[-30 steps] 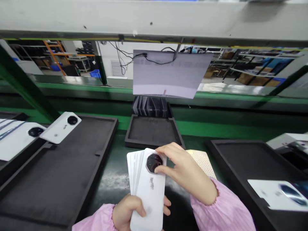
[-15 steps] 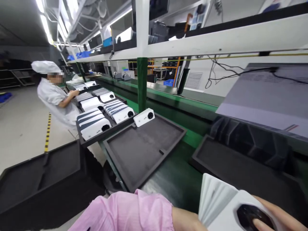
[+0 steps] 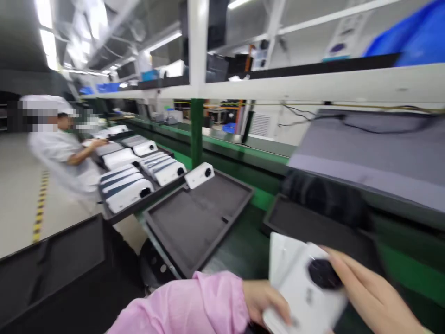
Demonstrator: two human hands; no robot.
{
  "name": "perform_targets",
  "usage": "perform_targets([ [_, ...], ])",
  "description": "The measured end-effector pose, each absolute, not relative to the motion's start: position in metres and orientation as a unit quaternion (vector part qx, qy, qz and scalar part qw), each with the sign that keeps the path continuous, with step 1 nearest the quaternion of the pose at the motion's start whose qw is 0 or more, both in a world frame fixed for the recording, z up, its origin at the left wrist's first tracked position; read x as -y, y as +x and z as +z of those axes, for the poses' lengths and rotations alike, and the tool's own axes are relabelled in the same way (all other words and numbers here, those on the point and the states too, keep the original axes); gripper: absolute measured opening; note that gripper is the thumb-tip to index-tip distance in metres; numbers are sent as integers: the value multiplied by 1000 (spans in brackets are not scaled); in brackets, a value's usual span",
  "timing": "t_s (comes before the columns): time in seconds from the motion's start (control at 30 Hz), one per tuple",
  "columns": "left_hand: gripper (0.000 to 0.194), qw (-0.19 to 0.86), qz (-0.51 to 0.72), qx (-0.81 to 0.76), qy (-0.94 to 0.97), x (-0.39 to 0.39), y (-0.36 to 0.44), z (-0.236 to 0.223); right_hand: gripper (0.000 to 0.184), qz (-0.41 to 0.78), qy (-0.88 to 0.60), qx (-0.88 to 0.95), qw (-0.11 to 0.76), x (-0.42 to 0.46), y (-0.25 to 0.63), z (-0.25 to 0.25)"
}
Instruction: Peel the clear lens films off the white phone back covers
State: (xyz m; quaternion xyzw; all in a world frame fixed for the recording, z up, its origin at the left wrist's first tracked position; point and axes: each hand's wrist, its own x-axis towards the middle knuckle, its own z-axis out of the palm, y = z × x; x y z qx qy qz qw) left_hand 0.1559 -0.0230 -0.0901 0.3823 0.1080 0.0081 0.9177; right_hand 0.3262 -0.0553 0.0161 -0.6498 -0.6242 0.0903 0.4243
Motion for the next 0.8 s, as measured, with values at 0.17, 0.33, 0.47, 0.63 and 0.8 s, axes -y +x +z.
perform_targets([
  [0.17, 63, 955, 28, -32, 294, 4, 132, -23, 37, -1, -661, 559, 501, 79, 317, 66],
  [0.33, 61, 956, 77, -9, 284, -6, 131, -19, 37, 29, -673, 675, 300, 108, 299, 91],
  [0.47, 60, 953, 86, -13, 290, -3, 131, -20, 51, -22, -690, 702, 176, 102, 283, 84],
  [0.63, 59, 951, 86, -14, 298, -4, 131, -13, 48, -88, -693, 696, 166, 92, 281, 76],
  [0.8, 58, 953, 82, -4, 291, -2, 130, -13, 46, -97, -682, 701, 185, 95, 283, 80],
])
